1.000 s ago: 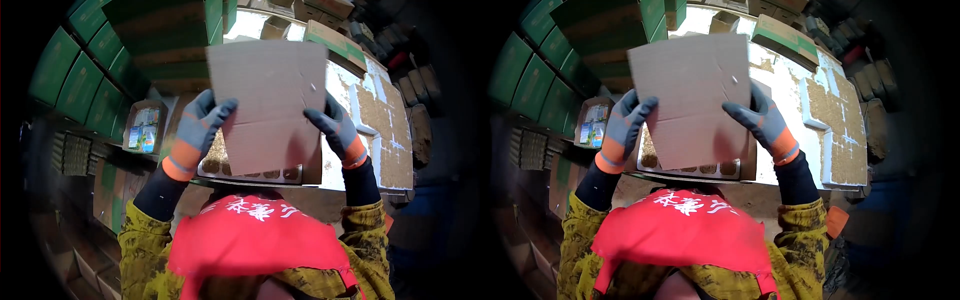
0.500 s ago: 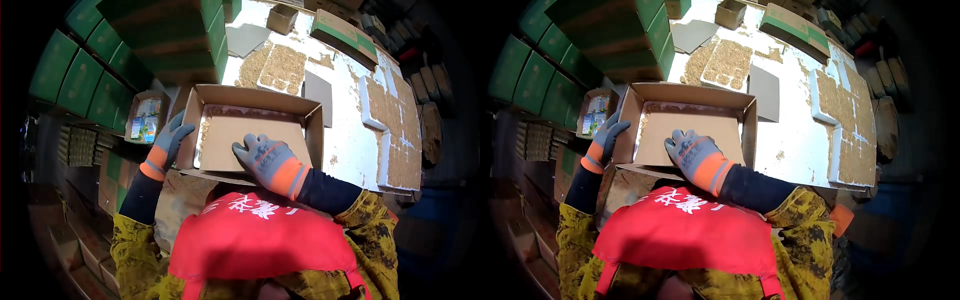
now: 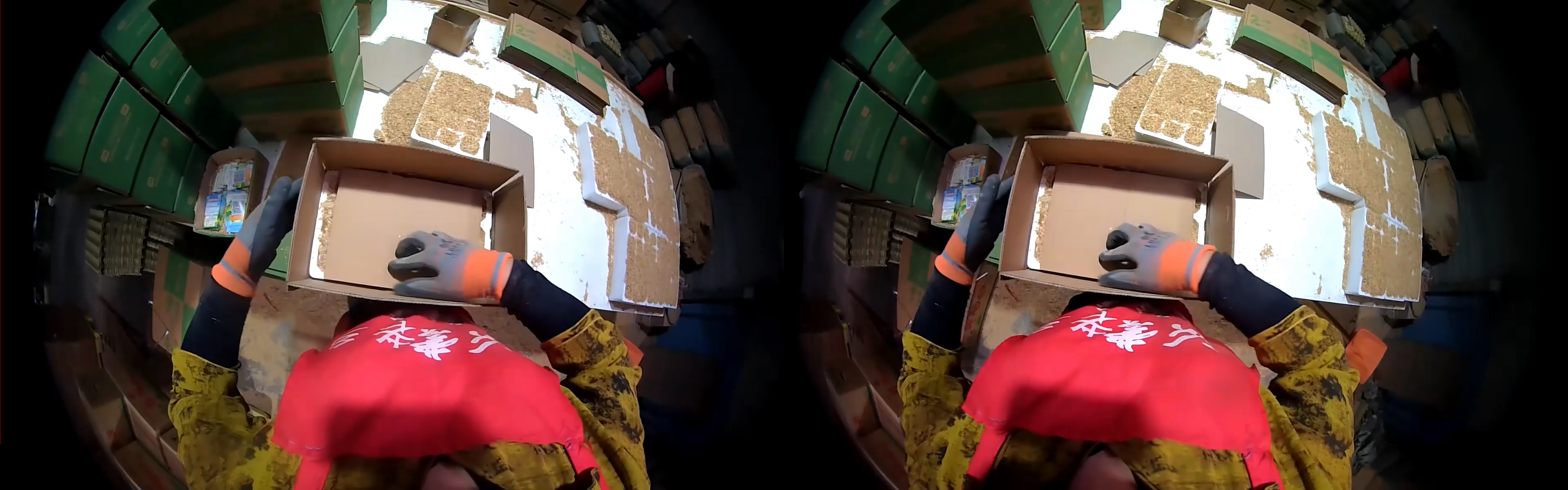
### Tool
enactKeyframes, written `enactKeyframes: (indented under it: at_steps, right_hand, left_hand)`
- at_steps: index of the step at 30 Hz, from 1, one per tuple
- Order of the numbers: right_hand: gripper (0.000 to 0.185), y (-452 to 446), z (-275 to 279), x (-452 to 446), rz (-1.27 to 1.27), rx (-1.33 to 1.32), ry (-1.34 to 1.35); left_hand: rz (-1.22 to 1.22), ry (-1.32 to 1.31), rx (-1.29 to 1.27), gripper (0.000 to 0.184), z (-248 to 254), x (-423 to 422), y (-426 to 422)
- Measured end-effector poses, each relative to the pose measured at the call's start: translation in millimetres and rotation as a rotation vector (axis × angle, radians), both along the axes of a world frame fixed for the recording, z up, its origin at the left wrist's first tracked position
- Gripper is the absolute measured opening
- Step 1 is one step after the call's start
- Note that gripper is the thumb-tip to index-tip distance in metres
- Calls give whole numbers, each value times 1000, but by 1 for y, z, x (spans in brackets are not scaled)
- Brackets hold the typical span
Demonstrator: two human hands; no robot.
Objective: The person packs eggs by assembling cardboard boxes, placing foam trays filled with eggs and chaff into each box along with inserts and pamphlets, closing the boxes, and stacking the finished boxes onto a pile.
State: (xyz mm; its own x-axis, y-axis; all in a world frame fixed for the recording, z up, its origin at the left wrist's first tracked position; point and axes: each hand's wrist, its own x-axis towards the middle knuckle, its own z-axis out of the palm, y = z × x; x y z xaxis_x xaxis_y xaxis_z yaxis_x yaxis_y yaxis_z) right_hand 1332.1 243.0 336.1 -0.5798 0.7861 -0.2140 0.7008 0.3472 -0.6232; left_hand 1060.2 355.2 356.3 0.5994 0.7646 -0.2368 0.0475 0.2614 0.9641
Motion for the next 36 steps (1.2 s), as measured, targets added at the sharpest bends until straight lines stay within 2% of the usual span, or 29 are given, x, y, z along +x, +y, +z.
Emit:
enactKeyframes:
  at_steps: [2, 4, 5, 6, 7, 8, 9, 10, 12, 14, 15, 17, 18, 19, 20, 21, 22, 23, 25, 26, 27, 28, 30, 31, 32, 35, 36]
  right_hand:
    - [39, -6, -2, 7, -77, -39, 84]
    - [33, -19, 30, 12, -237, 10, 257]
    - [37, -28, 50, 21, -287, 84, 415]
    - [48, -33, 61, 37, -426, 118, 561]
    - [53, -38, 57, 59, -542, 325, 567]
    - [47, -45, 55, 82, -701, 387, 517]
    - [41, -53, 35, 99, -920, 413, 615]
    - [33, -63, 7, 117, -973, 475, 584]
    - [24, -68, -37, 105, -849, 520, 561]
    - [24, -49, -35, 62, -396, 561, 152]
    - [26, -50, -41, 56, -416, 521, 147]
    - [33, -34, -54, 59, -411, 480, 133]
    - [59, -42, -60, 56, -458, 564, 39]
    - [75, -50, -59, 53, -667, 542, 141]
    - [92, -51, -58, 51, -856, 532, 253]
    - [117, -59, -92, 51, -1043, 364, 353]
    - [117, -61, -109, 45, -1164, 145, 711]
    - [112, -63, -110, 56, -1074, 250, 424]
    - [99, -73, -117, 77, -994, 8, 991]
    - [90, -76, -103, 90, -940, -117, 977]
    - [85, -82, -118, 102, -982, -92, 991]
    - [79, -88, -106, 106, -1065, -167, 992]
    - [78, -93, -132, 115, -1029, -252, 1133]
    - [78, -90, -126, 114, -1011, -296, 1201]
    - [80, -97, -117, 114, -980, -193, 1169]
    - [82, -74, -43, 101, -1054, 254, 1071]
    - [91, -65, -50, 116, -1075, 250, 1074]
  left_hand:
    - [-6, -23, -34, 58, -8, -8, 6]
    - [-47, -88, -37, 58, -16, -14, 9]
    - [-63, -118, -37, 58, -16, -20, 5]
    - [-68, -58, -60, 63, -42, -25, 11]
    - [-74, 0, -86, 68, -81, -31, 19]
    - [-82, 59, -111, 74, -102, -33, 22]
    - [-116, 564, 157, 89, -55, 11, -2]
    - [-56, 558, 347, 90, -61, 15, -4]
    - [-39, 403, 14, 79, -59, 24, 2]
    - [5, 307, -59, 72, -74, 22, 2]
    - [16, 272, -94, 69, -78, 21, 1]
    - [57, 308, -10, 65, -78, 26, 1]
    - [64, 336, 30, 64, -77, 26, -1]
    - [104, 184, -93, 61, -88, 23, -5]
    - [48, 363, 3, 64, -95, 21, -7]
    - [4, 544, 105, 67, -92, 19, -7]
    - [-21, 731, 212, 70, -84, 16, -7]
    - [48, 562, 191, 70, -75, 15, -14]
    - [160, 91, -86, 70, -71, 6, -25]
    - [194, -221, -339, 70, -77, -1, -23]
    - [304, -83, -305, 68, -79, 5, -28]
    - [421, 48, -277, 67, -86, 16, -40]
    - [318, -281, -401, 56, -122, 24, -56]
    - [177, -78, 9, 52, -117, 25, -54]
    - [128, -42, 124, 49, -114, 27, -47]
    - [20, 61, 534, 45, -44, 52, -20]
    - [-15, 103, 698, 44, -17, 56, -3]
